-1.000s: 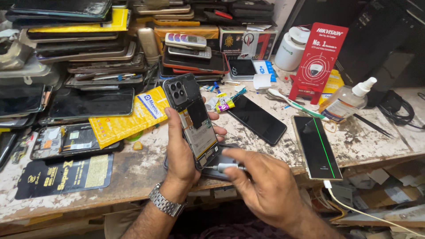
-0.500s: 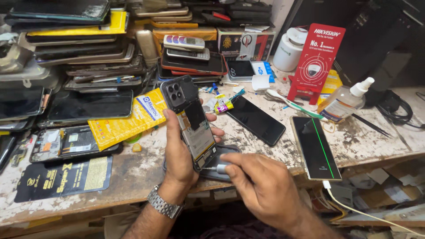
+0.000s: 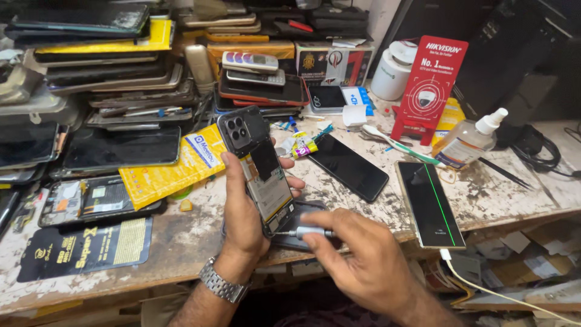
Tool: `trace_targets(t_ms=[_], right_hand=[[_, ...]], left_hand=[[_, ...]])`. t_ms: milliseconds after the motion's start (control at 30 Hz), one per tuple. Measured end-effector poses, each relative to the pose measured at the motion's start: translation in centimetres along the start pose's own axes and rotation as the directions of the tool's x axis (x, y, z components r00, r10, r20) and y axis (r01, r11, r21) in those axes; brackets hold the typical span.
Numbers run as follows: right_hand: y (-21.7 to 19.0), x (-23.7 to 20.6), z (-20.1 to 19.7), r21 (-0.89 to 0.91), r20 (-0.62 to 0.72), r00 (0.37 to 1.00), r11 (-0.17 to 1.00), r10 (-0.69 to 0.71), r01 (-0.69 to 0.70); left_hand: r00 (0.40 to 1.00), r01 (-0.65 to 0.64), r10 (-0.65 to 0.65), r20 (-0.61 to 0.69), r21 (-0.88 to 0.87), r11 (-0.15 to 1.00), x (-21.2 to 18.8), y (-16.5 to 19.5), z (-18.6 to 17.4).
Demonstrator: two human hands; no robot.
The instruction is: The person removes the back cover of a smartphone, then uses a screwdriver to unscrew several screws from the internal frame. The person continues to remove screws from different areas of the phone's interior and sets them aside on the workbench.
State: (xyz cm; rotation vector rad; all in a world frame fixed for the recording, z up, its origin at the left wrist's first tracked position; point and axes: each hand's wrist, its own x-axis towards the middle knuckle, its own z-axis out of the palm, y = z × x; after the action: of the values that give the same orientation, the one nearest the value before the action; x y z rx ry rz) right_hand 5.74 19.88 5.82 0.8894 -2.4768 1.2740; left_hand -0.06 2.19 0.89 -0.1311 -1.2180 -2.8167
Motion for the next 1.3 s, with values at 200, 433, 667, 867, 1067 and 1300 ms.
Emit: trace_targets(t_ms=[200, 433, 667, 867, 1067, 1300], right_hand=[[0.1, -0.4, -0.3, 0.019, -0.008, 0.989, 0.989, -0.149, 0.149], [1.2, -0.8, -1.4, -0.064, -0.073, 0.992, 0.993, -0.100, 0.095], [3.0, -0.6, -0.9, -0.205, -0.047, 0.999, 0.979, -0.019, 0.009], [1.7, -0.8, -1.8, -0.206, 0.011, 0.998, 0.977, -0.054, 0.055], [0.1, -1.6, -2.0, -0.118, -0.036, 0.986, 0.981, -0.161, 0.156], [-0.7, -1.8, -0.1, -0.134, -0.061, 0.952, 0.947, -0.301, 0.291]], left_hand=[[1.000, 0.004, -0.004, -0.014, 0.011, 1.000, 0.0, 0.1, -0.1], [1.000, 0.001, -0.001, -0.018, 0.037, 0.999, 0.0, 0.2, -0.7], [0.970, 0.225, -0.230, 0.080, 0.076, 0.972, -2.5, 0.1, -1.6], [0.956, 0.280, -0.290, 0.046, 0.153, 0.948, -2.5, -0.8, -1.2], [0.958, 0.286, -0.287, 0.008, 0.055, 0.957, -2.5, 0.2, -1.1], [0.971, 0.240, -0.240, -0.005, 0.014, 0.971, -2.3, 0.5, -0.4]])
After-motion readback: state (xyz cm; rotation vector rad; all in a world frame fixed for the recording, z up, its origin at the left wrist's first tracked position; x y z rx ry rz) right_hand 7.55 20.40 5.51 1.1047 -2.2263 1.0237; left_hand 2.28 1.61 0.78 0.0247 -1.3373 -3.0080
